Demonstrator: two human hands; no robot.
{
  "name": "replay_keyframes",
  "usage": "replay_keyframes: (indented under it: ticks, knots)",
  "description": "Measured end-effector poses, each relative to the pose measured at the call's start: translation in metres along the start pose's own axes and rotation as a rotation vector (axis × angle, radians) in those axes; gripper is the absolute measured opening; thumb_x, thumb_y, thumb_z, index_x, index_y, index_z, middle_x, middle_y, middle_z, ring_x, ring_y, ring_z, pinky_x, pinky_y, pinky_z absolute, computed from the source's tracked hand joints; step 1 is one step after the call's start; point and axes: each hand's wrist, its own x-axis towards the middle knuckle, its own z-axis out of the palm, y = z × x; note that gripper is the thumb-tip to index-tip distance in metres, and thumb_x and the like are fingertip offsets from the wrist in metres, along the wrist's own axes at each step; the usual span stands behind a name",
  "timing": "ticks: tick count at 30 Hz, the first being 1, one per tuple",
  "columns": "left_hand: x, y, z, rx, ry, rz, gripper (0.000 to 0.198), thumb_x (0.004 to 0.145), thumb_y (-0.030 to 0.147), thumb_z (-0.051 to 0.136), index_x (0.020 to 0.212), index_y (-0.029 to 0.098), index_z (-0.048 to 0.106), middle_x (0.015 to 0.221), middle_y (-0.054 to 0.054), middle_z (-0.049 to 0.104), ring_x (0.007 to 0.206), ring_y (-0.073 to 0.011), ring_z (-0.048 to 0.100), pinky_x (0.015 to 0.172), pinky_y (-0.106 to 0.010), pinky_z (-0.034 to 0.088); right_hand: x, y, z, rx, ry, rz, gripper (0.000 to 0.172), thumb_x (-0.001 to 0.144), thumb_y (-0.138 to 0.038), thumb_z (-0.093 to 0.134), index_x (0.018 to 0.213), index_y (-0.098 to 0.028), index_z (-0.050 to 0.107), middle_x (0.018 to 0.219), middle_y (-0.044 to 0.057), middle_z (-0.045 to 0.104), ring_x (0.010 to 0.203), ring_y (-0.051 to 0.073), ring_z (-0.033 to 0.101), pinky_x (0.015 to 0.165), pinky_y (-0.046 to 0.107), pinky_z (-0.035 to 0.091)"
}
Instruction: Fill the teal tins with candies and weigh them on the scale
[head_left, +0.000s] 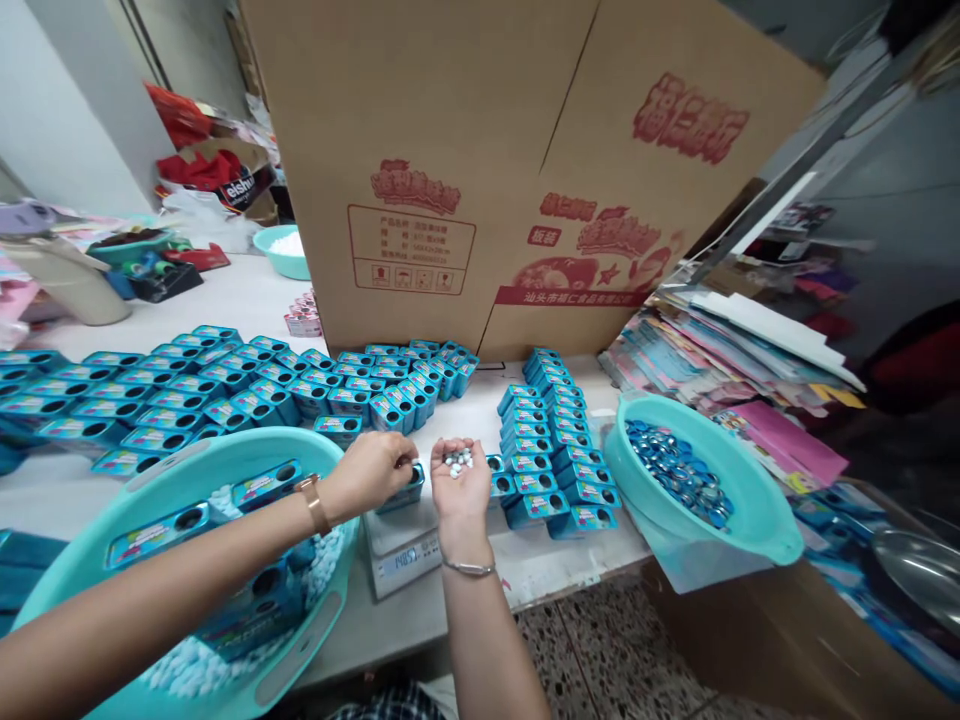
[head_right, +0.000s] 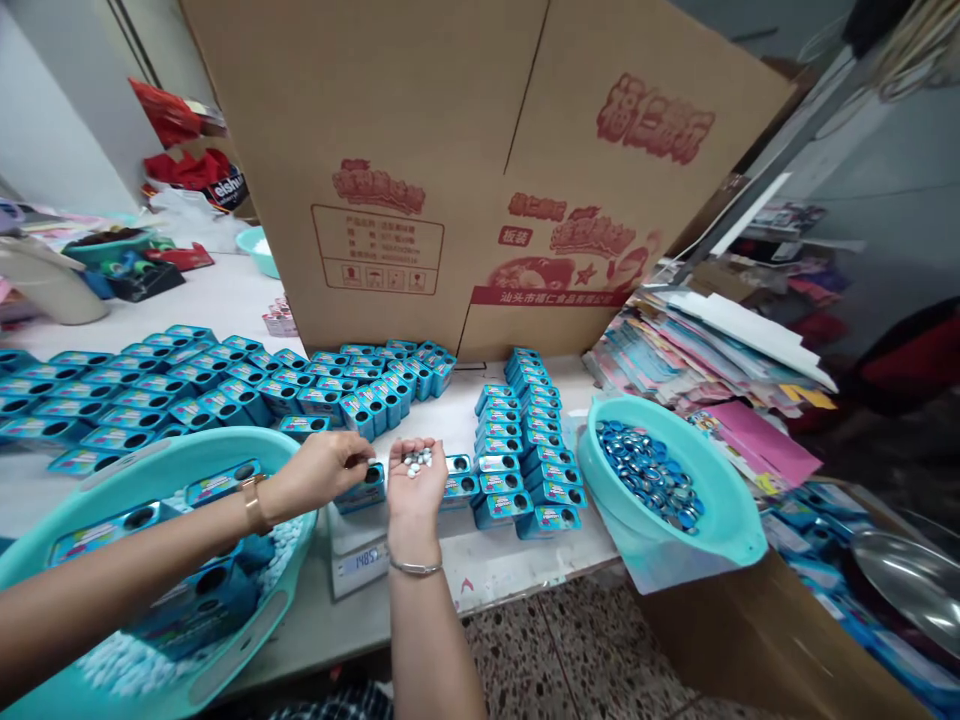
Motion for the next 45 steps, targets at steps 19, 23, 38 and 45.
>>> replay_keyframes:
  ticks: [19, 23, 38, 45]
  knots:
    - [-0.011, -0.011, -0.049, -0.134, 0.084, -0.102, 0.022, 0.083, 0.03, 0.048, 0.083, 0.021, 0.068, 0.078, 0.001, 0.068, 0.069, -0.0127, 0.059, 0.062, -0.021, 0.04, -0.006, -0.046, -0.004, 0.095, 0.007, -0.032, 0.02, 0.086, -0.026, 0.042, 0.068, -0.021, 0.049, 0.059, -0.006, 0.052, 0.057, 0.007, 0.054, 0.066, 0.024, 0.052]
    - [-0.018, -0.013, -0.043, -0.162, 0.048, -0.089, 0.022, 0.083, 0.032, 0.05, 0.088, 0.02, 0.067, 0.081, -0.001, 0.067, 0.068, -0.0131, 0.059, 0.064, -0.022, 0.041, -0.009, -0.038, 0.001, 0.038, 0.005, -0.036, 0.017, 0.084, -0.028, 0.046, 0.069, -0.021, 0.051, 0.062, -0.005, 0.056, 0.058, 0.008, 0.056, 0.067, 0.027, 0.053]
    - [-0.002, 0.023, -0.009, 0.033, 0.047, 0.115, 0.033, 0.086, 0.021, 0.046, 0.119, 0.022, 0.053, 0.105, -0.006, 0.058, 0.095, -0.0197, 0.056, 0.08, -0.029, 0.046, -0.027, 0.001, 0.017, 0.082, -0.03, 0.18, 0.018, 0.084, -0.027, 0.048, 0.069, -0.02, 0.055, 0.079, 0.002, 0.07, 0.085, 0.011, 0.066, 0.085, 0.027, 0.05]
    - [0.007, 0.021, 0.005, -0.109, 0.009, 0.128, 0.041, 0.083, 0.016, 0.049, 0.124, 0.023, 0.051, 0.115, -0.007, 0.059, 0.103, -0.0198, 0.057, 0.085, -0.03, 0.045, -0.025, 0.004, 0.021, -0.019, -0.011, 0.161, 0.03, 0.088, -0.03, 0.039, 0.072, -0.017, 0.061, 0.073, 0.004, 0.069, 0.078, 0.012, 0.065, 0.089, 0.027, 0.048]
